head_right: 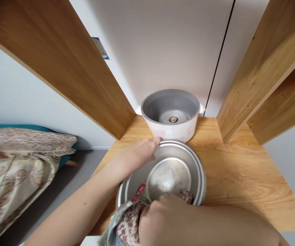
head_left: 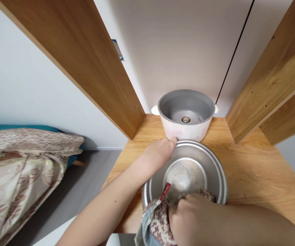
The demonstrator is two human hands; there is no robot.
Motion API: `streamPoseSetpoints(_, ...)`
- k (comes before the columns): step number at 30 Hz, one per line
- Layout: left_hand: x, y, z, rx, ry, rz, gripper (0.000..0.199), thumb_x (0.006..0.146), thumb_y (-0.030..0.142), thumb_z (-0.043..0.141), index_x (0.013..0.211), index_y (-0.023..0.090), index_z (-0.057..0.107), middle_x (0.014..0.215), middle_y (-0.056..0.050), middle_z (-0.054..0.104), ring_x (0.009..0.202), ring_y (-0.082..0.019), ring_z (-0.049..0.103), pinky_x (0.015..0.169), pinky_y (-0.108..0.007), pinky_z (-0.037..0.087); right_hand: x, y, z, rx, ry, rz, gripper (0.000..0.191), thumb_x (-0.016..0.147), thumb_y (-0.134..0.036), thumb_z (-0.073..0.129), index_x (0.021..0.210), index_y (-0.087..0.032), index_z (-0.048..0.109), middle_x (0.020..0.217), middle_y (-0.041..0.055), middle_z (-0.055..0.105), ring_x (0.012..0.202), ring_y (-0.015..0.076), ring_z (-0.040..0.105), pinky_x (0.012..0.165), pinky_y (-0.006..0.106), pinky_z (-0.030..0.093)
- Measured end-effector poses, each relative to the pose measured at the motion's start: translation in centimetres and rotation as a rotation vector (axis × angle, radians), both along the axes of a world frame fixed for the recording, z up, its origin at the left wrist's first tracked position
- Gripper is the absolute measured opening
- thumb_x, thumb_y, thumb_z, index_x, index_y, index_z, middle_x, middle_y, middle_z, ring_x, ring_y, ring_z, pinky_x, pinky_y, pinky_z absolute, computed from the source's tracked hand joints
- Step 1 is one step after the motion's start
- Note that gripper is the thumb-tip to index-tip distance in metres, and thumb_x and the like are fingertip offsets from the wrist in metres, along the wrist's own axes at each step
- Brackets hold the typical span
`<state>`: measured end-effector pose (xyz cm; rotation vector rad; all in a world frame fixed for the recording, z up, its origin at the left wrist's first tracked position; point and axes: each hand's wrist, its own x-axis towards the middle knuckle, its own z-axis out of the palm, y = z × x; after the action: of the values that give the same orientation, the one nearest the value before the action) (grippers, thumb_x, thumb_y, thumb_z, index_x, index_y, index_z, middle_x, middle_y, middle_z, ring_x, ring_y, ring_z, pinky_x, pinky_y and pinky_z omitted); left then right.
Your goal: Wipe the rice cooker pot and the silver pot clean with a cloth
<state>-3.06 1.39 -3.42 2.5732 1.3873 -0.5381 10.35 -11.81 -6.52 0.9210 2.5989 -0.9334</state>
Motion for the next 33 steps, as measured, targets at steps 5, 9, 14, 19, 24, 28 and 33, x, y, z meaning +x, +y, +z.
streamPoseSetpoints(5, 0.16, -0.15, 0.32, -0.013, -0.011, 0.008, 0.04, 0.103, -0.003, 0.064, 0.142, 0.01, 0.067, 0.134, -0.024, 0.087, 0.127, -0.035, 0.086, 0.102, -0.039, 0.065, -0.14, -0.17, -0.53, 0.036, 0.006, 0.006, 0.064, 0.117, -0.07, 0.058, 0.129, -0.012, 0.085, 0.121, 0.0145, 0.089, 0.098, 0.0315, 0.084, 0.076, 0.041, 0.052)
streamPoseSetpoints(9, 0.28, -0.07, 0.27, -0.027, 0.014, 0.005, 0.041, 0.105, -0.001, 0.069, 0.145, 0.007, 0.066, 0.137, -0.025, 0.087, 0.13, -0.037, 0.085, 0.104, -0.04, 0.065, -0.04, -0.15, -0.8, 0.046, 0.014, 0.0, 0.061, 0.113, -0.072, 0.065, 0.125, -0.015, 0.086, 0.118, 0.0129, 0.09, 0.093, 0.03, 0.083, 0.073, 0.04, 0.051)
streamPoseSetpoints(14, 0.11, 0.04, -0.06, 0.005, 0.007, -0.007, 0.04, 0.103, 0.001, 0.071, 0.141, 0.012, 0.068, 0.132, -0.021, 0.088, 0.125, -0.034, 0.087, 0.1, -0.038, 0.066, 0.28, -0.2, -0.92, 0.059, 0.098, -0.025, 0.057, 0.115, -0.068, 0.065, 0.121, -0.015, 0.085, 0.112, 0.0119, 0.09, 0.083, 0.025, 0.078, 0.068, 0.036, 0.05)
streamPoseSetpoints(19, -0.04, 0.03, -0.2, 0.01, 0.018, -0.011, 0.039, 0.103, 0.002, 0.072, 0.141, 0.013, 0.067, 0.131, -0.021, 0.088, 0.123, -0.033, 0.087, 0.099, -0.037, 0.066, -0.08, -0.28, -0.96, 0.077, 0.036, 0.0, 0.063, 0.118, -0.07, 0.057, 0.123, -0.014, 0.087, 0.112, 0.0134, 0.089, 0.087, 0.0287, 0.08, 0.068, 0.039, 0.05)
streamPoseSetpoints(24, 0.09, 0.05, -0.15, 0.009, 0.014, -0.005, 0.039, 0.104, 0.002, 0.072, 0.141, 0.014, 0.068, 0.132, -0.02, 0.089, 0.125, -0.033, 0.087, 0.099, -0.037, 0.066, 0.09, -0.16, -0.44, 0.012, 0.047, -0.04, 0.074, 0.116, -0.077, 0.055, 0.127, -0.011, 0.086, 0.116, 0.0161, 0.089, 0.085, 0.0281, 0.079, 0.066, 0.04, 0.047)
streamPoseSetpoints(28, 0.27, -0.08, 0.18, 0.0, 0.028, 0.001, 0.041, 0.105, 0.002, 0.073, 0.145, 0.012, 0.067, 0.133, -0.022, 0.088, 0.127, -0.035, 0.087, 0.101, -0.038, 0.067, 0.35, -0.04, -0.2, -0.009, 0.079, -0.062, 0.061, 0.114, -0.069, 0.063, 0.124, -0.013, 0.084, 0.115, 0.0146, 0.09, 0.082, 0.0245, 0.078, 0.063, 0.038, 0.044)
streamPoseSetpoints(33, 0.45, -0.14, 0.45, -0.014, 0.042, 0.013, 0.042, 0.107, 0.002, 0.072, 0.148, 0.009, 0.067, 0.135, -0.023, 0.088, 0.13, -0.036, 0.086, 0.102, -0.038, 0.065, 0.18, -0.35, -0.99, 0.059, 0.074, -0.031, 0.059, 0.113, -0.07, 0.064, 0.122, -0.015, 0.085, 0.113, 0.013, 0.09, 0.083, 0.027, 0.079, 0.066, 0.039, 0.047)
